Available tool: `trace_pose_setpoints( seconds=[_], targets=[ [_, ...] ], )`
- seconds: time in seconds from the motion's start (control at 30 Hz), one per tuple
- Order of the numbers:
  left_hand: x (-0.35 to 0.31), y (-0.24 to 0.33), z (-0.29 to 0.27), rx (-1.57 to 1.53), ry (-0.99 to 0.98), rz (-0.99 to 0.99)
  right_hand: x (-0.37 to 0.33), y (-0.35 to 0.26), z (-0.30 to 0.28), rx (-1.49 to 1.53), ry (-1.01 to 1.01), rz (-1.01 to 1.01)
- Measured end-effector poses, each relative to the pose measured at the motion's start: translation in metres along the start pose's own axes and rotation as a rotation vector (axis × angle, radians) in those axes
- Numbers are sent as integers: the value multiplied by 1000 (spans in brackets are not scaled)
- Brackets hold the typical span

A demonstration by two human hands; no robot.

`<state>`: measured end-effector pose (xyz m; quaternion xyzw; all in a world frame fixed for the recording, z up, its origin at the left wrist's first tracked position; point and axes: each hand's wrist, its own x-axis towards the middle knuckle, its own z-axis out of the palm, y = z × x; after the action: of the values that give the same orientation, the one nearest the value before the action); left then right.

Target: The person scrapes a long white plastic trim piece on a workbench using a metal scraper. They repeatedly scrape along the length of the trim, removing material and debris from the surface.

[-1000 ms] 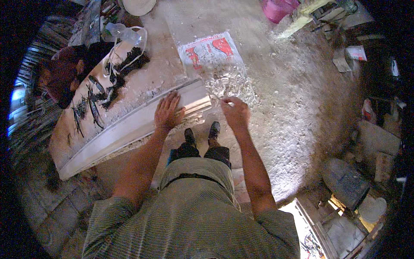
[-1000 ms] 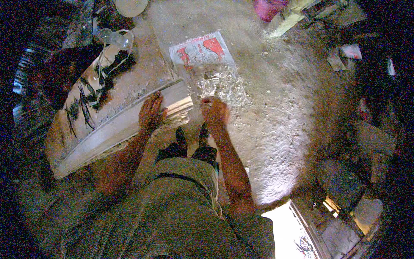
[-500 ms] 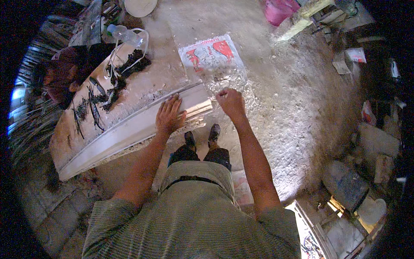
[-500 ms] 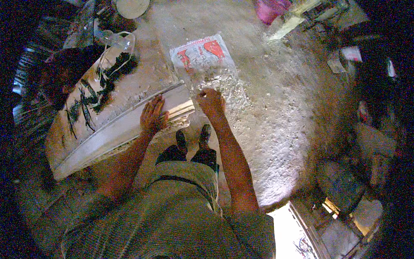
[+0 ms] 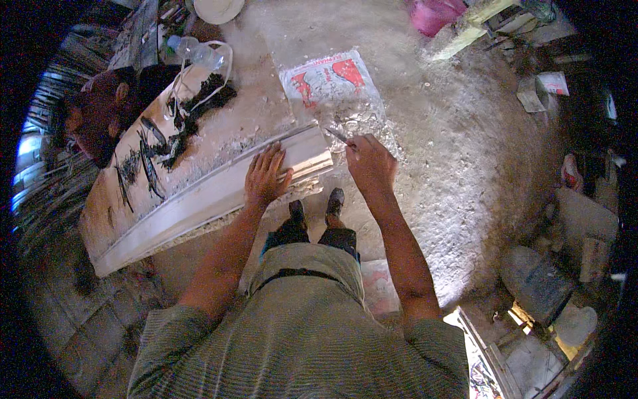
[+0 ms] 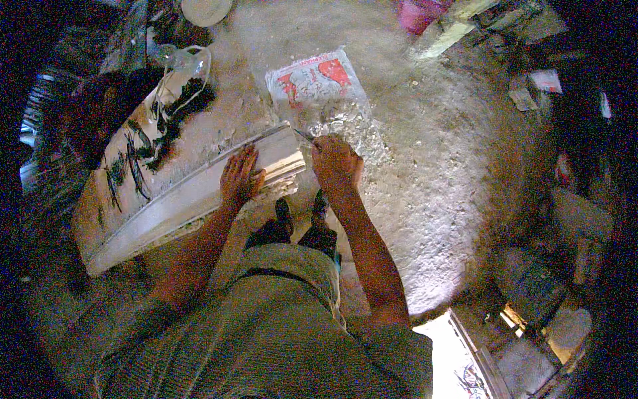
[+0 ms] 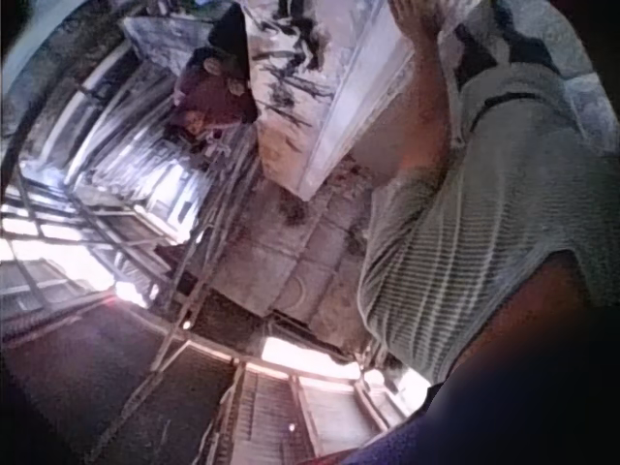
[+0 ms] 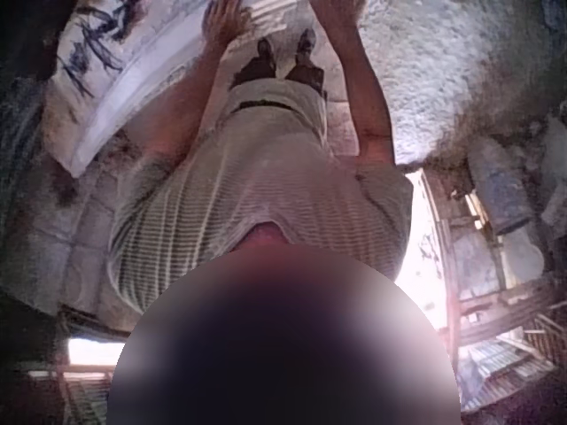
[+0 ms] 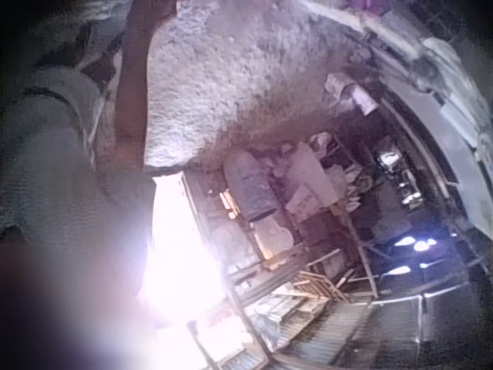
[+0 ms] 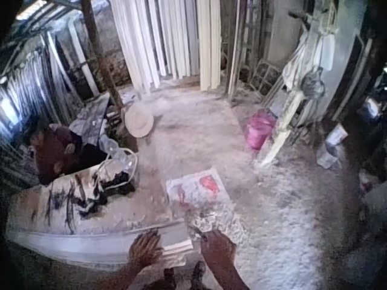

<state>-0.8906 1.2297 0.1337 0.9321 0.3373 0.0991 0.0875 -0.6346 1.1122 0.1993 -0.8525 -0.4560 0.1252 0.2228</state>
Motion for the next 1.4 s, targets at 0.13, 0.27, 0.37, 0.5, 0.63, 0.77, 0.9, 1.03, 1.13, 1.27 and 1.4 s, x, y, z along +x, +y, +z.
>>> trace_pose_setpoints(
  seconds=[0.13,0.27,0.37,0.5,0.63,0.77,0.9,1.03,1.13,1.27,1.4],
  targets=[
    [-1,-2,1,-3,16,-7,-35,-19,-18,-286,-111,-231],
    [-2,-5,1,-20,5,10,-40,-43,-10,-420,-51,-221],
    [-4,-6,0,-46,51,28,-51,-55,-10,-501,-208,-203],
    [-7,-7,-1,-81,37,14,-70,-62,-9,-445,-65,-156],
    [-7,-8,-4,-54,35,20,-66,-72,10,-482,26,-68],
    [-7,-12,-5,-98,30,9,-54,-88,24,-549,15,91],
    [-13,-18,-7,-237,40,20,-62,-106,23,-598,-31,97],
    [-22,-37,-14,-469,39,66,-75,-108,28,-563,120,122],
    [-37,-65,-30,-681,131,58,-74,-105,40,-608,160,70],
    [-77,-111,-61,-724,52,-10,-65,-114,51,-570,297,62],
    [-123,-154,-88,-830,95,-209,-76,-152,58,-243,92,-304]
  ],
)
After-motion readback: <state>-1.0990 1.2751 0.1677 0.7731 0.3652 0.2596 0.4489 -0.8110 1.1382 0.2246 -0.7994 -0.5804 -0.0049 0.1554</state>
